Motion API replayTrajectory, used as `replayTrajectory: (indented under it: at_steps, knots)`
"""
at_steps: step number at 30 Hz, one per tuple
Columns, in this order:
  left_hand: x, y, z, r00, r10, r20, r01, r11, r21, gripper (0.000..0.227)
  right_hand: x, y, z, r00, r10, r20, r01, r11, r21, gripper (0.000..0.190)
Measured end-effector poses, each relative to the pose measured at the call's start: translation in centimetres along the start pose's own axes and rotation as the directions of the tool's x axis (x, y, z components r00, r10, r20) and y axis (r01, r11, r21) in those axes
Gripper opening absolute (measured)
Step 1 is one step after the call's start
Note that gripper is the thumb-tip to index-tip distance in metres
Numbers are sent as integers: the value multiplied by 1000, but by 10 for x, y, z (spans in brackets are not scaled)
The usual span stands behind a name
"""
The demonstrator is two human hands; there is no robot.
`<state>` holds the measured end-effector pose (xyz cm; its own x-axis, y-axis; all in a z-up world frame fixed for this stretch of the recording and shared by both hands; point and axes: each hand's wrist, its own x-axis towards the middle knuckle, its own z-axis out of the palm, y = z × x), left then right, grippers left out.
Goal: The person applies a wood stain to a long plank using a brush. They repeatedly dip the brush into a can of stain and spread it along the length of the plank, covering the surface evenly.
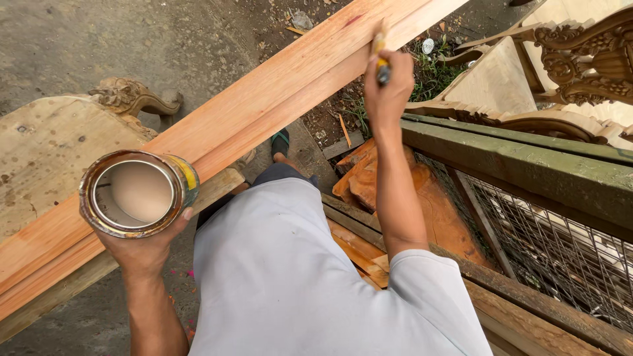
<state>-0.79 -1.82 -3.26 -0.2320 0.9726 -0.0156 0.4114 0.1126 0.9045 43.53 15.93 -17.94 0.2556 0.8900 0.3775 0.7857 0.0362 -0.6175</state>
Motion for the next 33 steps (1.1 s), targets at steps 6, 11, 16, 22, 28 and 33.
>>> replayTrajectory:
  at_steps: [6,11,16,22,28,33]
  knots:
    - [5,-17,-8,999,-32,-17,32,999,4,120,-75,-180,-34,850,-53,524,-204,884,420,18]
    - [8,-34,-21,999,34,7,-34,998,48,122,-62,-262,-90,892,-3,452,-268,801,535,14]
    - [7,-41,-33,985,145,92,-149,988,37,124,-76,-331,-101,854,-319,412,-8,782,623,14]
    - [1,-49,-46,949,304,89,-308,951,37,125,-92,-389,-77,735,-403,546,160,885,438,16]
    - [-3,-56,-67,932,356,70,-357,934,4,120,-107,-416,-64,715,-416,562,201,892,405,17]
    - [-3,-60,-80,928,361,88,-363,932,1,122,-114,-425,-57,710,-413,571,194,894,404,16]
